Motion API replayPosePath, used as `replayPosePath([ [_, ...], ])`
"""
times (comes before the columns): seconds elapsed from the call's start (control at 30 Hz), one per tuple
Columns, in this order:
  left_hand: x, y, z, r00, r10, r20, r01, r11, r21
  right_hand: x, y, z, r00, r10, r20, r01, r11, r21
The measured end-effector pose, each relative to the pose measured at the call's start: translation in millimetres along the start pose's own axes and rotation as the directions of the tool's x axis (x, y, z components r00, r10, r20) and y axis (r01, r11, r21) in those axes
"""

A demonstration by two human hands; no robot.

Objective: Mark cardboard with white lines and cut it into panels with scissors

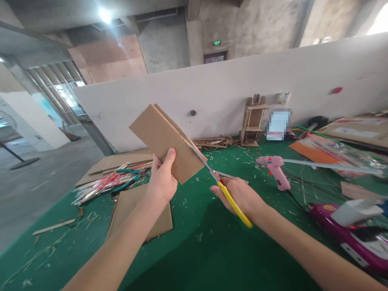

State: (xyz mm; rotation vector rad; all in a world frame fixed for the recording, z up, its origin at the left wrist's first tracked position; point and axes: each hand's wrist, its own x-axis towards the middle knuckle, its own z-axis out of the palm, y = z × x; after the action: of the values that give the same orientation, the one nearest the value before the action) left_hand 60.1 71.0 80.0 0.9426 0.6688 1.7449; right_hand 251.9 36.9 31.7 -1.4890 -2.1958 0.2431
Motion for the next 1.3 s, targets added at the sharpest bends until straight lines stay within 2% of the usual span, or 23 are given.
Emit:
replayPosePath([
  [0.13, 1, 2, 0.3, 1.000, 0.000, 0.020, 0.000, 1.000, -0.018, 1, 1, -2, 1.000, 0.001, 0.008, -0.001, 1.000, 0.008],
  [0.27, -4, 3, 3.7, 0.995, -0.034, 0.090, 0.037, 0.999, -0.031, 0, 4, -4, 0.993, -0.110, 0.041, 0.110, 0.994, -0.014],
  [0.33, -7, 2, 6.0, 0.994, -0.031, 0.104, 0.034, 0.999, -0.029, 0, 5, -4, 0.990, -0.136, 0.022, 0.137, 0.991, -0.012],
  [0.47, -11, -1, 8.8, 0.996, -0.001, 0.091, 0.003, 1.000, -0.021, 1, 3, -3, 0.998, -0.059, 0.008, 0.059, 0.998, -0.028],
  [0.83, -9, -4, 5.3, 0.995, -0.066, 0.075, 0.069, 0.997, -0.041, 2, 1, -1, 0.999, 0.053, 0.007, -0.053, 0.998, -0.027],
  [1.1, -9, -2, 7.0, 0.995, -0.055, 0.084, 0.057, 0.998, -0.020, 2, 2, -3, 0.998, -0.068, 0.005, 0.068, 0.997, 0.022],
  [1.3, -11, -1, 9.0, 0.994, -0.042, 0.100, 0.043, 0.999, -0.009, 4, -3, 4, 0.994, 0.088, -0.056, -0.086, 0.995, 0.051],
])
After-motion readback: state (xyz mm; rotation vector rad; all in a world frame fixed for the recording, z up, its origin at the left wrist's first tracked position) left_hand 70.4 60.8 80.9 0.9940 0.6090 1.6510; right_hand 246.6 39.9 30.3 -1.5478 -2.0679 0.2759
